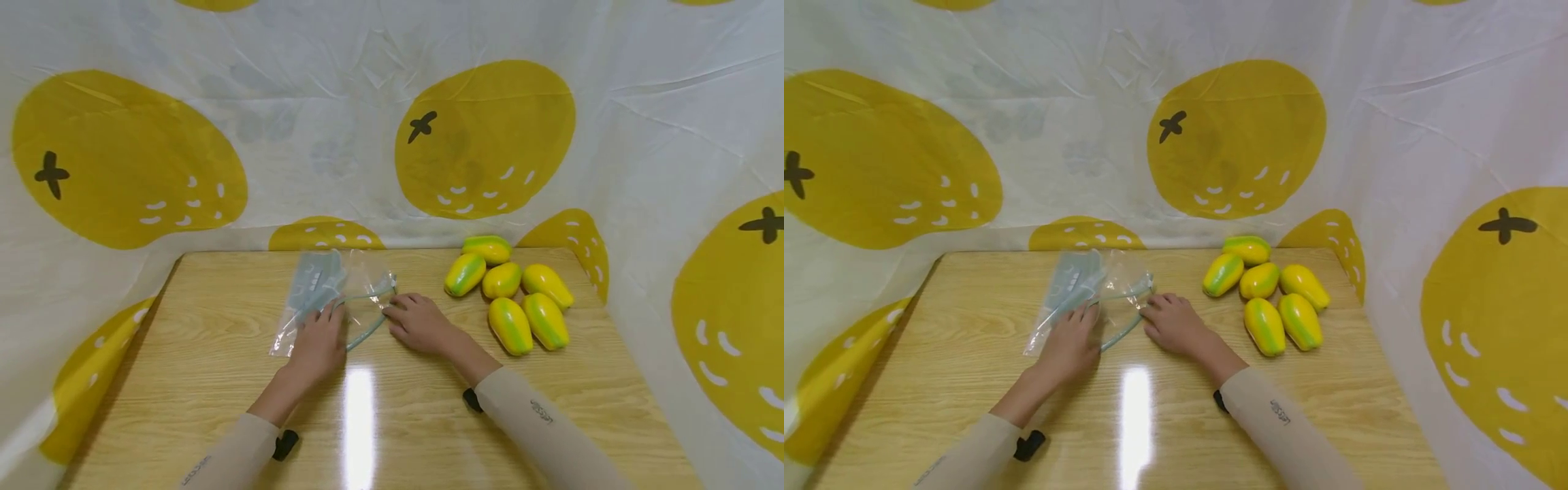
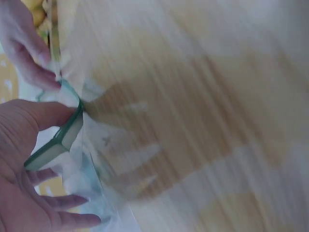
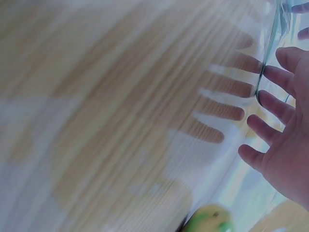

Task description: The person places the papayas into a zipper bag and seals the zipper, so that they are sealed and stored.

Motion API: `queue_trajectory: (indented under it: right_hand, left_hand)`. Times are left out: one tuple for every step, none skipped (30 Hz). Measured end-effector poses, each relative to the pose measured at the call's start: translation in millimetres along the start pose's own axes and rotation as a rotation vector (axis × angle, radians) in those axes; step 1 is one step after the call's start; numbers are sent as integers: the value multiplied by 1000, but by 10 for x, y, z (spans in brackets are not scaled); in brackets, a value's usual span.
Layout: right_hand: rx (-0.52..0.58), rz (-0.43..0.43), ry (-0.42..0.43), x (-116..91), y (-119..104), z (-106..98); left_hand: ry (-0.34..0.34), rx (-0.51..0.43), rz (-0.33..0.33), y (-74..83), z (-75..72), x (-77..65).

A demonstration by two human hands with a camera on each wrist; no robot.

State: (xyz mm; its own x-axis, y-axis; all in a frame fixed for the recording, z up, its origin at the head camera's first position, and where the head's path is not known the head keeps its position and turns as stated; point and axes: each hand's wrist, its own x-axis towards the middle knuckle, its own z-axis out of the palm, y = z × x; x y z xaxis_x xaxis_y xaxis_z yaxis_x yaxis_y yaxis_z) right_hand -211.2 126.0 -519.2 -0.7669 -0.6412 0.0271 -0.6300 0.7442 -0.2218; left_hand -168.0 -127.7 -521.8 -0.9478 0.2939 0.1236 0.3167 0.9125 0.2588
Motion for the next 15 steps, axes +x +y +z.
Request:
queue_trajectory:
  right_hand:
    - [8,-10,-9,30,-29,7]
    - [16,-18,-16,57,-56,11]
    - [26,-22,-22,79,-82,13]
    - [33,-25,-26,95,-99,20]
    - [32,-28,-27,107,-110,27]
    - [30,-24,-29,114,-115,31]
    - [32,-17,-31,116,-115,31]
    - [33,-9,-30,112,-110,29]
    - [35,0,-32,105,-97,27]
    - [38,7,-30,96,-82,23]
    - [38,15,-31,87,-62,21]
    - [46,21,-31,75,-39,18]
    - [56,26,-31,62,-19,14]
    - [62,27,-29,48,-1,6]
    - [68,28,-27,35,18,2]
  left_hand:
    - [-3,2,0,-54,-25,-7]
    - [-1,6,2,-105,-45,-11]
    - [2,3,9,-146,-64,-14]
    - [1,-1,18,-177,-81,-22]
    - [1,-1,29,-199,-89,-30]
    - [-5,-8,35,-207,-95,-39]
    - [-18,-19,34,-202,-98,-43]
    - [-28,-28,35,-191,-94,-48]
    - [-34,-34,34,-166,-90,-53]
    - [-38,-36,29,-136,-83,-56]
    - [-37,-38,24,-104,-73,-57]
    - [-31,-45,17,-68,-68,-57]
    - [-24,-49,12,-32,-60,-55]
    - [-9,-49,10,0,-49,-56]
    - [3,-45,6,35,-41,-56]
